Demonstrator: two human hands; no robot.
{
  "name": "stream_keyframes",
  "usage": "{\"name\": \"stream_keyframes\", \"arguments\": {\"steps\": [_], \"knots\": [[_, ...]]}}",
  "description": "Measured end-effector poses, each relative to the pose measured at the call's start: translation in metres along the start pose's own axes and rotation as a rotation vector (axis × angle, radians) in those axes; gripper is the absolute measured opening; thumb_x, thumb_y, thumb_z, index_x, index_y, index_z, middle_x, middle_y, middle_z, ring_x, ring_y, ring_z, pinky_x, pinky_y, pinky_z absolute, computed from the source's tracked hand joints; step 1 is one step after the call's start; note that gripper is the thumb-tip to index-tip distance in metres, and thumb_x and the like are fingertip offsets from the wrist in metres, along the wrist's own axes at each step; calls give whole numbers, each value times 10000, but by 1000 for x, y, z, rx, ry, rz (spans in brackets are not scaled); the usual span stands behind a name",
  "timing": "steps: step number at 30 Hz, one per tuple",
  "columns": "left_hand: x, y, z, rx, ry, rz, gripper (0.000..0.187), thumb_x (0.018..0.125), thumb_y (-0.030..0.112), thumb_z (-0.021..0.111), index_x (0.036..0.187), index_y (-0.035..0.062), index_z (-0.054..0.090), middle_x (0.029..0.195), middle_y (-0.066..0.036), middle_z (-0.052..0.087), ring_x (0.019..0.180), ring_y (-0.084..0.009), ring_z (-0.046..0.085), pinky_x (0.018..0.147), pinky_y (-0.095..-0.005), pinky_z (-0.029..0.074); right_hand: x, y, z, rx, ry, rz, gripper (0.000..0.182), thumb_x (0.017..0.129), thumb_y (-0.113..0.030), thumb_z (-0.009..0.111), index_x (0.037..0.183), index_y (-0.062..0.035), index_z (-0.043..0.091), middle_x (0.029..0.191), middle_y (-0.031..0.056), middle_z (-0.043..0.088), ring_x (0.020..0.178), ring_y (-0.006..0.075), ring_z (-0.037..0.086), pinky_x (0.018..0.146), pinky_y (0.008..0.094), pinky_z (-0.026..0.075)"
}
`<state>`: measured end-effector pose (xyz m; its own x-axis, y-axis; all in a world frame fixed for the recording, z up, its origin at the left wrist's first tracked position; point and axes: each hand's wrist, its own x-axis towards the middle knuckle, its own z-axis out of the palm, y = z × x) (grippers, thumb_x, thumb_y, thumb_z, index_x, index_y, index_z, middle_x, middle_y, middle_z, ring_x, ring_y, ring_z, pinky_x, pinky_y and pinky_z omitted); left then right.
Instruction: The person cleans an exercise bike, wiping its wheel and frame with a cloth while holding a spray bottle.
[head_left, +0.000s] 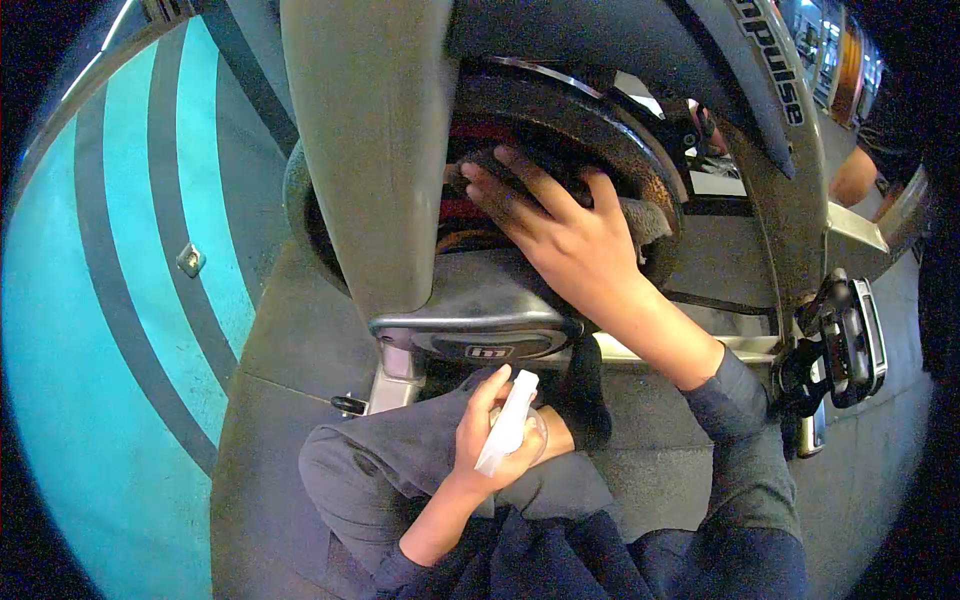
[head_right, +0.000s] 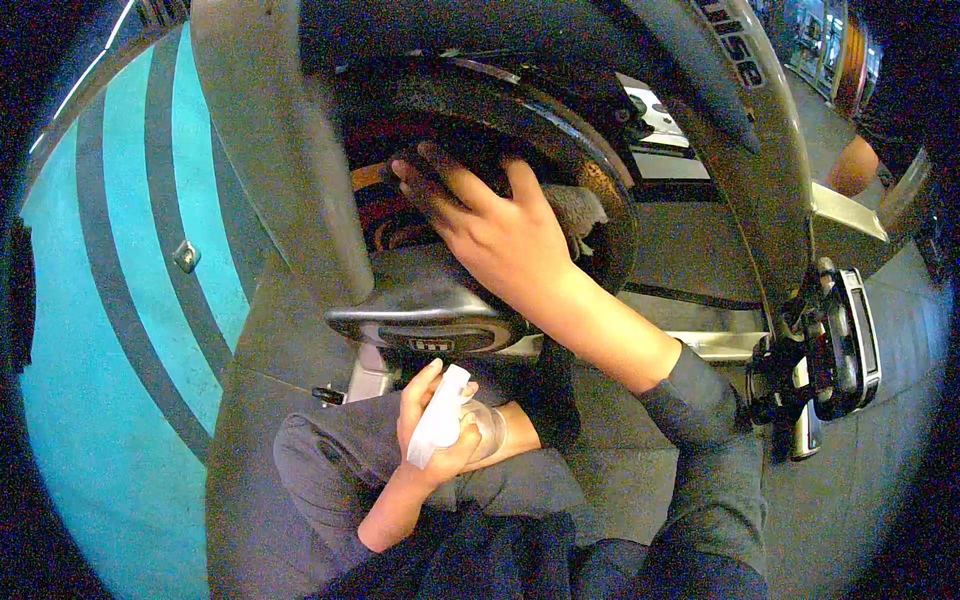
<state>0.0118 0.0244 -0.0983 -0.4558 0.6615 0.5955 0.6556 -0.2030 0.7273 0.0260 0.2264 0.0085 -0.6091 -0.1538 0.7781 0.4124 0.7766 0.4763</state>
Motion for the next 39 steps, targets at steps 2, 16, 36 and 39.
{"name": "stream_keyframes", "arguments": {"steps": [2,16,36,39], "knots": [[0,1,1,7,-5,-17,706,695,45,677,1316,-28,348,1017,-181,622,893,-277,641,791,-360,522,-6,0,-4,2,-15,33,423,804,-251,481,1214,-246,588,1358,-102,473,1239,91,433,843,386,365],[-4,-14,-6,-160,79,-35,695,711,75,661,1325,-20,348,1006,-175,639,907,-257,640,796,-347,518,-33,5,-9,-88,-135,56,417,818,-237,480,1220,-252,591,1382,-105,460,1243,112,427,866,392,354],[-3,0,-1,8,22,198,671,690,17,667,1280,-54,358,863,-166,557,727,-286,567,642,-380,483,-56,10,-16,-39,-170,48,350,814,-237,529,1149,-222,631,1254,-78,526,1210,115,427,874,456,372],[-9,-3,-4,51,-31,127,680,735,109,662,1309,-38,327,981,-171,644,872,-254,639,781,-342,517,-46,10,-17,-59,-193,40,394,811,-231,504,1192,-235,603,1319,-92,497,1232,112,411,867,421,364]]}}
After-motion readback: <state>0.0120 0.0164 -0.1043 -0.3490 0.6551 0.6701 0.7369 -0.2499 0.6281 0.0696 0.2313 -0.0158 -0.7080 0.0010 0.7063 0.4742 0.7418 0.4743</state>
